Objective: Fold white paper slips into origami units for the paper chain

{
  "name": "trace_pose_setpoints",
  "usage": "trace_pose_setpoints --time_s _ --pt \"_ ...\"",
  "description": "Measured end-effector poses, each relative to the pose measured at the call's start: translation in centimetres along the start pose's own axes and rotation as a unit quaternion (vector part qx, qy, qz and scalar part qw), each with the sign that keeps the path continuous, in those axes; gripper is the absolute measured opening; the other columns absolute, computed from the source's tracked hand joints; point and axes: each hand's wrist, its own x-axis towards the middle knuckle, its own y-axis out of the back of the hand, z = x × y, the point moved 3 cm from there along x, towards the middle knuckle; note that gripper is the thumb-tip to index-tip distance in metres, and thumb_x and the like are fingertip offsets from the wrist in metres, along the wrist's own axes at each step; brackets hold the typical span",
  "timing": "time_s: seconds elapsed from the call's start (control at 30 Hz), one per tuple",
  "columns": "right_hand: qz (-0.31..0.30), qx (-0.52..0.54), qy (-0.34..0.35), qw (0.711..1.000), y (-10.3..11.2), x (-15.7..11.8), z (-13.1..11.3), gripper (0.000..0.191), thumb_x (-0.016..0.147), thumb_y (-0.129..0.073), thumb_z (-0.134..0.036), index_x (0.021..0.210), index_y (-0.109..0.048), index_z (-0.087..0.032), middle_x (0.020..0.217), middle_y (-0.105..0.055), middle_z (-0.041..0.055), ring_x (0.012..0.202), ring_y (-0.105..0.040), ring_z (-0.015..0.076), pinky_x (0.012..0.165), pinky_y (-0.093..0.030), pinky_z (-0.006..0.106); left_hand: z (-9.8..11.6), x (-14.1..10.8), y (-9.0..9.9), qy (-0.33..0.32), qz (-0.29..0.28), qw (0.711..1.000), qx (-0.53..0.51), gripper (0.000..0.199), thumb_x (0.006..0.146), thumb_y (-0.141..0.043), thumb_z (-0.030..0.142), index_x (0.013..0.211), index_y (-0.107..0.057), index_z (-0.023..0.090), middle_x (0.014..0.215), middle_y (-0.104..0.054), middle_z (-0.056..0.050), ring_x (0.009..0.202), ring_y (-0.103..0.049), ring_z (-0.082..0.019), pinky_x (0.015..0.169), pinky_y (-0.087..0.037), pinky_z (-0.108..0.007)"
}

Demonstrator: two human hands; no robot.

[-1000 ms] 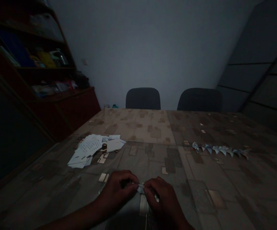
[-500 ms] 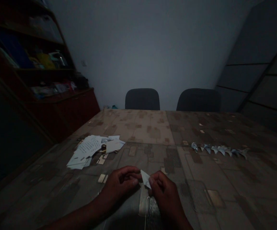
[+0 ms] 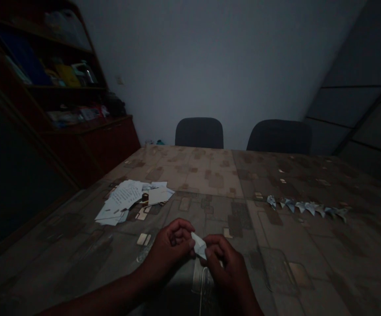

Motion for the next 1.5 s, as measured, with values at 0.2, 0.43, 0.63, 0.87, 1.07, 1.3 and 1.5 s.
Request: trace_pose_setpoints --time_s 0.2,0.43,0.63,0.87,1.07,1.3,1.5 --pt "0.078 -0.090 0.050 0.992 1.6 0.5 0.0 0.028 0.083 -0.057 -0.042 0.098 -0.059 -0.018 0.065 -0.062 -0.0011 0.060 -0.060 0.0171 0.056 -0.043 0.025 -0.9 -0.8 0.1 0.035 -0.041 0.995 0.079 0.011 0.070 -0.066 0.017 0.078 -0.062 0.012 0.063 -0.061 0.001 0.057 -0.057 -0.010 0.056 -0.041 -0.020" --pt "0.042 -0.258 0.144 0.954 2.3 0.5 -1.7 0.023 0.084 -0.053 -0.031 0.103 -0.060 -0.019 0.069 -0.066 0.0001 0.061 -0.064 0.0177 0.059 -0.049 0.027 -1.3 -0.8 -0.1 0.084 -0.098 0.988 0.090 0.037 0.064 -0.071 0.022 0.099 -0.065 0.012 0.064 -0.059 0.003 0.056 -0.059 -0.013 0.054 -0.041 -0.021" --pt "0.018 -0.284 0.205 0.936 2.0 0.3 -2.0 0.020 0.084 -0.053 -0.025 0.102 -0.063 -0.021 0.076 -0.067 0.0023 0.067 -0.066 0.0180 0.062 -0.051 0.028 0.2 -0.9 0.1 -0.012 -0.060 0.978 0.201 0.025 0.068 -0.068 0.022 0.091 -0.071 0.011 0.073 -0.065 -0.003 0.069 -0.058 -0.016 0.064 -0.043 -0.024" --pt "0.052 -0.192 0.138 0.970 1.6 0.1 -1.4 0.019 0.083 -0.057 -0.031 0.099 -0.062 -0.022 0.069 -0.063 -0.0013 0.063 -0.062 0.0174 0.062 -0.047 0.028 0.0 -1.0 0.1 -0.038 -0.058 0.972 0.225 0.014 0.071 -0.065 0.019 0.081 -0.073 0.013 0.067 -0.065 -0.002 0.064 -0.056 -0.015 0.061 -0.041 -0.023" --pt "0.075 -0.055 0.054 0.994 0.9 0.4 -0.3 0.029 0.083 -0.056 -0.046 0.096 -0.057 -0.020 0.069 -0.062 -0.0004 0.063 -0.060 0.0175 0.054 -0.043 0.025 -0.9 -0.7 0.1 0.060 -0.002 0.997 0.058 0.016 0.068 -0.070 0.026 0.072 -0.064 0.012 0.060 -0.063 -0.002 0.058 -0.061 -0.016 0.060 -0.045 -0.026" --pt "0.078 -0.014 0.048 0.996 0.6 0.5 0.1 0.028 0.079 -0.063 -0.042 0.096 -0.059 -0.020 0.072 -0.062 0.0011 0.066 -0.060 0.0175 0.056 -0.044 0.025 -0.2 -1.0 0.2 -0.016 0.001 0.993 0.117 0.016 0.068 -0.070 0.026 0.064 -0.065 0.012 0.065 -0.060 -0.003 0.062 -0.051 -0.013 0.059 -0.038 -0.023" --pt "0.030 -0.019 0.041 0.999 0.0 0.5 0.4 0.025 0.079 -0.064 -0.041 0.088 -0.060 -0.018 0.071 -0.060 0.0009 0.065 -0.056 0.0164 0.058 -0.042 0.026 -0.3 -1.0 0.3 -0.001 0.021 0.992 0.122 0.016 0.069 -0.067 0.028 0.064 -0.064 0.013 0.055 -0.051 0.003 0.053 -0.041 -0.010 0.052 -0.031 -0.021"
